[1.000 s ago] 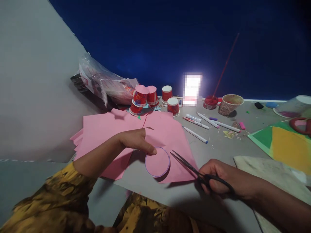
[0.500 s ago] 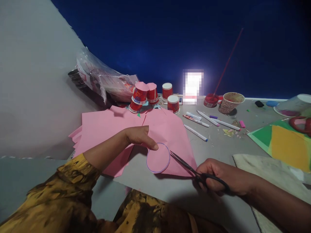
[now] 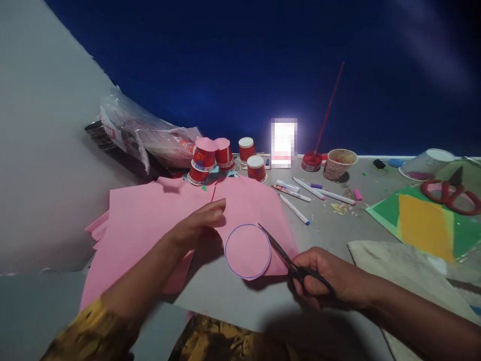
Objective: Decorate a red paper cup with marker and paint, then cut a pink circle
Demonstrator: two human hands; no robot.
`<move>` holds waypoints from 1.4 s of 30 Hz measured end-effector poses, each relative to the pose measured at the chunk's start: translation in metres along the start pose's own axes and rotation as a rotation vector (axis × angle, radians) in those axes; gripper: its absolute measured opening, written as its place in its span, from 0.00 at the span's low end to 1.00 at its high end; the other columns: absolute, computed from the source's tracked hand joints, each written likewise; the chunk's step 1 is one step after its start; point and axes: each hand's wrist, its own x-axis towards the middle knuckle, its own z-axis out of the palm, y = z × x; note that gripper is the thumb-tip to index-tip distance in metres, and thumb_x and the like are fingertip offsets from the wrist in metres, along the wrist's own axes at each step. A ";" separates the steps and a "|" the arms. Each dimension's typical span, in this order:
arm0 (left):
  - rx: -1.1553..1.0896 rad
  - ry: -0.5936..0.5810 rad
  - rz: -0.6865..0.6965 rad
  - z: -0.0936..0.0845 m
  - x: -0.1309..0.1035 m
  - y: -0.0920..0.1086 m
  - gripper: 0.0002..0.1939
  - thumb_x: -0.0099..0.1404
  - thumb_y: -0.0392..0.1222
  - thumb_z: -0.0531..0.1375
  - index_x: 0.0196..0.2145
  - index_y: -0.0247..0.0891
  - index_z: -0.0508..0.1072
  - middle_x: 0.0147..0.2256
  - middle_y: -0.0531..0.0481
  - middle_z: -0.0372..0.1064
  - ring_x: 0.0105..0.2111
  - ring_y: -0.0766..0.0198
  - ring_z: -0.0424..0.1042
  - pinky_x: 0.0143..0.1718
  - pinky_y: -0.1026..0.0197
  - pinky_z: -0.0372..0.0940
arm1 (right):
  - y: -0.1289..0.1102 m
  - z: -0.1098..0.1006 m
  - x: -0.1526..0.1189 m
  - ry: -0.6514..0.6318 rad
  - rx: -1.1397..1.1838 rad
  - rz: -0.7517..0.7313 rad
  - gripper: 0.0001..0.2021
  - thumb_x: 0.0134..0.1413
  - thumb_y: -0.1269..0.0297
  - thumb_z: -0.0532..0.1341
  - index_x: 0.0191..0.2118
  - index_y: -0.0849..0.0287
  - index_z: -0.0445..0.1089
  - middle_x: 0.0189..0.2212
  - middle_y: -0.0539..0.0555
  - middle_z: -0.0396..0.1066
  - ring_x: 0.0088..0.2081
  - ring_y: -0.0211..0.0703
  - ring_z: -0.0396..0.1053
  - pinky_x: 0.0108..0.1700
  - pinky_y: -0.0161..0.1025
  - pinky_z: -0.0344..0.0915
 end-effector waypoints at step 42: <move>-0.105 0.460 -0.074 0.068 -0.029 -0.057 0.22 0.46 0.47 0.80 0.30 0.33 0.76 0.26 0.49 0.74 0.27 0.63 0.71 0.32 0.61 0.67 | 0.007 0.004 0.007 0.059 0.053 0.057 0.34 0.30 0.33 0.78 0.26 0.61 0.70 0.18 0.46 0.68 0.20 0.31 0.60 0.22 0.30 0.51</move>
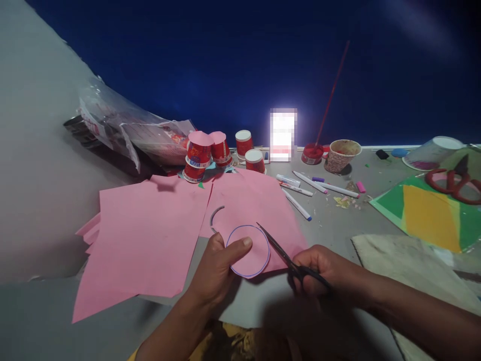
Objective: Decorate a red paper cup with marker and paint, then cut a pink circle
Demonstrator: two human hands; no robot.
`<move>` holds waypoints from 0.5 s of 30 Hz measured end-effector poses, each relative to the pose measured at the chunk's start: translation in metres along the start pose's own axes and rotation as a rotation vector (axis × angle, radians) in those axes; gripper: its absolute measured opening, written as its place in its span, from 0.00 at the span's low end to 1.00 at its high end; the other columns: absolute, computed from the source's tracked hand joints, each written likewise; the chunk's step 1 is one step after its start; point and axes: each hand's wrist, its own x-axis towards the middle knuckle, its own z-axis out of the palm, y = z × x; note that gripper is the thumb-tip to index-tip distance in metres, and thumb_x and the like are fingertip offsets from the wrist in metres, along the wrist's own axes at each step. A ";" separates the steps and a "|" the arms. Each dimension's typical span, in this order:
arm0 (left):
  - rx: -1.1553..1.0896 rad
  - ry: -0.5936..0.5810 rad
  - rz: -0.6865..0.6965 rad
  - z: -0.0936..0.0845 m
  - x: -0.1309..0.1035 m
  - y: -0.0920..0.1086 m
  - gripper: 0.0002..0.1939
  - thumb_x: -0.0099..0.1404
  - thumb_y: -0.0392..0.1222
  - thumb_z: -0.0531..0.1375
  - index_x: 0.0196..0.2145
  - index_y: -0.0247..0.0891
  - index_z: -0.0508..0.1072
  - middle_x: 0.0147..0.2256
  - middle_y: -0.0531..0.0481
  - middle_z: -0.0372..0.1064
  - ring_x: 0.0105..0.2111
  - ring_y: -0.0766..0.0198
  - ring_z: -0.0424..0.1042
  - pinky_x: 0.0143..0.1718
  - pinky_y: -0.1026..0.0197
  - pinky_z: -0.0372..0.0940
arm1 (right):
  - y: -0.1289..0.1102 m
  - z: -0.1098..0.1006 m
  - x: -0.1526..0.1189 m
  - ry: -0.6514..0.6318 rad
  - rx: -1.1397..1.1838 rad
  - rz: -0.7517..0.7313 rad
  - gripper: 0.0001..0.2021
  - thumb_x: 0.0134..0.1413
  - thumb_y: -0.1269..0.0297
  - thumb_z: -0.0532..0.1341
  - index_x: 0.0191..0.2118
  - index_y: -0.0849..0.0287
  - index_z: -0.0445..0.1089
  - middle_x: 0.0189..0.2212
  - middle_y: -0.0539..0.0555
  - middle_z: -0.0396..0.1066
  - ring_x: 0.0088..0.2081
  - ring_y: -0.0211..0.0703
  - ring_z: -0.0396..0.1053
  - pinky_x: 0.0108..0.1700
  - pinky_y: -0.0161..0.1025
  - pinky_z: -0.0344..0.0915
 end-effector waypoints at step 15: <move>0.185 0.048 0.080 0.006 0.003 0.007 0.26 0.51 0.56 0.76 0.20 0.37 0.67 0.20 0.57 0.58 0.23 0.70 0.54 0.26 0.63 0.54 | 0.007 0.002 0.002 0.098 -0.051 0.023 0.36 0.27 0.30 0.78 0.26 0.60 0.69 0.17 0.44 0.64 0.19 0.31 0.58 0.23 0.31 0.52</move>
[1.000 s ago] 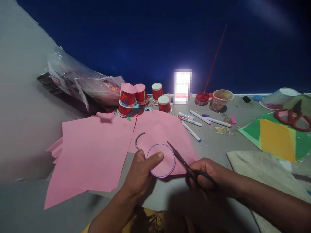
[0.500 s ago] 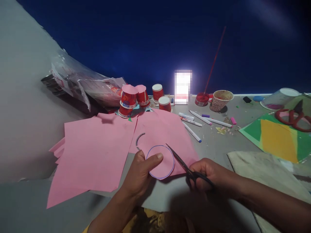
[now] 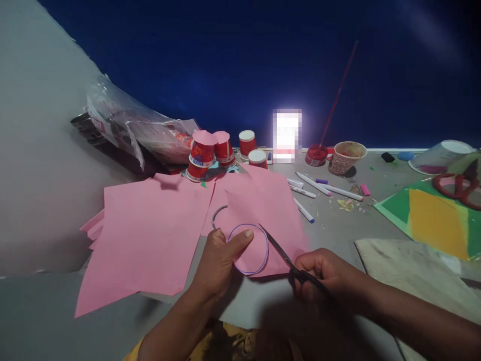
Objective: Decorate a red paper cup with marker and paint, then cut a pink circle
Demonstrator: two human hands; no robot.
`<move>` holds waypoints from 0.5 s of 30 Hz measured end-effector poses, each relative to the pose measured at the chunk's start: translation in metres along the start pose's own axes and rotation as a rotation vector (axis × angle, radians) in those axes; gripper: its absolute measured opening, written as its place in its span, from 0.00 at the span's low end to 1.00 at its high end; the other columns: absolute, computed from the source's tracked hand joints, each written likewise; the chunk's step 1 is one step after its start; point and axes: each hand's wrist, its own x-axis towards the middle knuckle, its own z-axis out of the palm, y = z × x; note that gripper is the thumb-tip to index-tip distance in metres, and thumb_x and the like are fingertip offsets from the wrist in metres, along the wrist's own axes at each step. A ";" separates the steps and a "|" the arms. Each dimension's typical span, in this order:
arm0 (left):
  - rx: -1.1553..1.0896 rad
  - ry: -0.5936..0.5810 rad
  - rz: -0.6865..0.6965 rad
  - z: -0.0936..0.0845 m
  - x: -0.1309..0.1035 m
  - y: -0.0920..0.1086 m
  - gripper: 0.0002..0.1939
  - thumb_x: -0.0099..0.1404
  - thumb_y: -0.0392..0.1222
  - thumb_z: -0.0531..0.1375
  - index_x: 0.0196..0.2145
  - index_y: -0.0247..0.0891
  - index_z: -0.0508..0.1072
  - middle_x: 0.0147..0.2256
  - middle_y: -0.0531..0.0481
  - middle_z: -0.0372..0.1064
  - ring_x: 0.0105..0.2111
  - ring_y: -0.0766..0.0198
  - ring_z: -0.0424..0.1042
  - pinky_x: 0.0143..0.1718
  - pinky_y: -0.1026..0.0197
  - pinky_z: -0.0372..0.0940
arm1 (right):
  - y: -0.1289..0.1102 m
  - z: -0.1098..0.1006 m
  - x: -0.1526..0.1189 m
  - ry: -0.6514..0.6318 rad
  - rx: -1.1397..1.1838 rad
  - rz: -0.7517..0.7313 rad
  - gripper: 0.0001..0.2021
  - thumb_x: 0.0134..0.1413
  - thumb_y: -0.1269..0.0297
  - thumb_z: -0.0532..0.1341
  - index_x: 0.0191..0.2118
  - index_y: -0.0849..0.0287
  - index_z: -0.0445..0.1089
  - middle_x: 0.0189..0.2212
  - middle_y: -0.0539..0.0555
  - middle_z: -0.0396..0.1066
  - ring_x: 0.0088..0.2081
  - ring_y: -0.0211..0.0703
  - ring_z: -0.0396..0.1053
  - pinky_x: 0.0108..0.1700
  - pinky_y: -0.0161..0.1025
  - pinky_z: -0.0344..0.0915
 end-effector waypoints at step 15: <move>-0.026 -0.014 0.040 0.004 -0.002 0.008 0.23 0.52 0.50 0.75 0.19 0.37 0.67 0.20 0.56 0.58 0.22 0.70 0.53 0.25 0.62 0.53 | -0.002 0.002 -0.003 0.000 0.040 0.009 0.33 0.30 0.34 0.78 0.26 0.60 0.69 0.17 0.45 0.65 0.19 0.32 0.59 0.22 0.31 0.53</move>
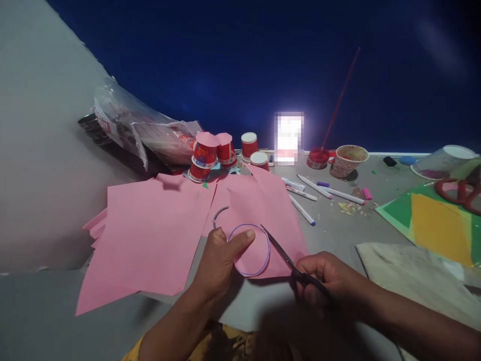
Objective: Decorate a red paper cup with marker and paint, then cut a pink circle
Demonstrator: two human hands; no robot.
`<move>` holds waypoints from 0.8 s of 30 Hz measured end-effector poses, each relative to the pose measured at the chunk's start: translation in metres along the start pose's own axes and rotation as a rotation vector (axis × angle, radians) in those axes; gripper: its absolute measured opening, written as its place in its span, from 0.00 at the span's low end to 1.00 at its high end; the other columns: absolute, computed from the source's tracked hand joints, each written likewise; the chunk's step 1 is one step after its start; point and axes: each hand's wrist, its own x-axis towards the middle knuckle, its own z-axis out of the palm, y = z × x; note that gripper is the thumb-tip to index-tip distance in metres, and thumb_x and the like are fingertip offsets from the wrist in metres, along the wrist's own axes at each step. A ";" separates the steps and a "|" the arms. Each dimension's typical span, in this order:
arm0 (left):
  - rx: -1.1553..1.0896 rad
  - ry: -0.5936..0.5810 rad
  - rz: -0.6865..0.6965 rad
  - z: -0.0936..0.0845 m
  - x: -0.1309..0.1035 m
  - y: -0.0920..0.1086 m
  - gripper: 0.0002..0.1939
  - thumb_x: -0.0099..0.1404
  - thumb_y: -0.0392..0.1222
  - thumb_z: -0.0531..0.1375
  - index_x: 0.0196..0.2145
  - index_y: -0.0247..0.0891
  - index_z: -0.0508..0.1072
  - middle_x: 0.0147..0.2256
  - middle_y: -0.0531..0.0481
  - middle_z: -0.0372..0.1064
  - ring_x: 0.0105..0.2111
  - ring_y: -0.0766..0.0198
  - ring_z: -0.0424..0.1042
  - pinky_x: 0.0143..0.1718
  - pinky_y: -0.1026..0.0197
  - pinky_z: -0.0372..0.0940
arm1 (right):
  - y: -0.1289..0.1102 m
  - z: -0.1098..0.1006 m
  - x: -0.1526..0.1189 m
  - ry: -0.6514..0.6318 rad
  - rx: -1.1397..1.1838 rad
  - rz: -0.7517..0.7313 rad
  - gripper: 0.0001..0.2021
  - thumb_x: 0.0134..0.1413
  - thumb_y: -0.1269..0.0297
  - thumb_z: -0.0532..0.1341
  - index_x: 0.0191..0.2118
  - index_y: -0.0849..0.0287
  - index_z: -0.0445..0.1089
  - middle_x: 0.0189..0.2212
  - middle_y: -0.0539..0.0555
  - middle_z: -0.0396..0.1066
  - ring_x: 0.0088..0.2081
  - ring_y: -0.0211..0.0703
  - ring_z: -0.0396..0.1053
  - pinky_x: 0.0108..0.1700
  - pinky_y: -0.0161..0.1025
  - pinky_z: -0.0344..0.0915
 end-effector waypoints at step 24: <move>-0.025 -0.008 0.032 0.001 0.004 -0.001 0.18 0.55 0.52 0.74 0.25 0.35 0.76 0.23 0.52 0.68 0.25 0.64 0.63 0.29 0.61 0.62 | -0.008 -0.002 -0.007 -0.117 0.013 -0.060 0.40 0.27 0.22 0.73 0.26 0.60 0.69 0.16 0.45 0.63 0.19 0.33 0.59 0.23 0.32 0.51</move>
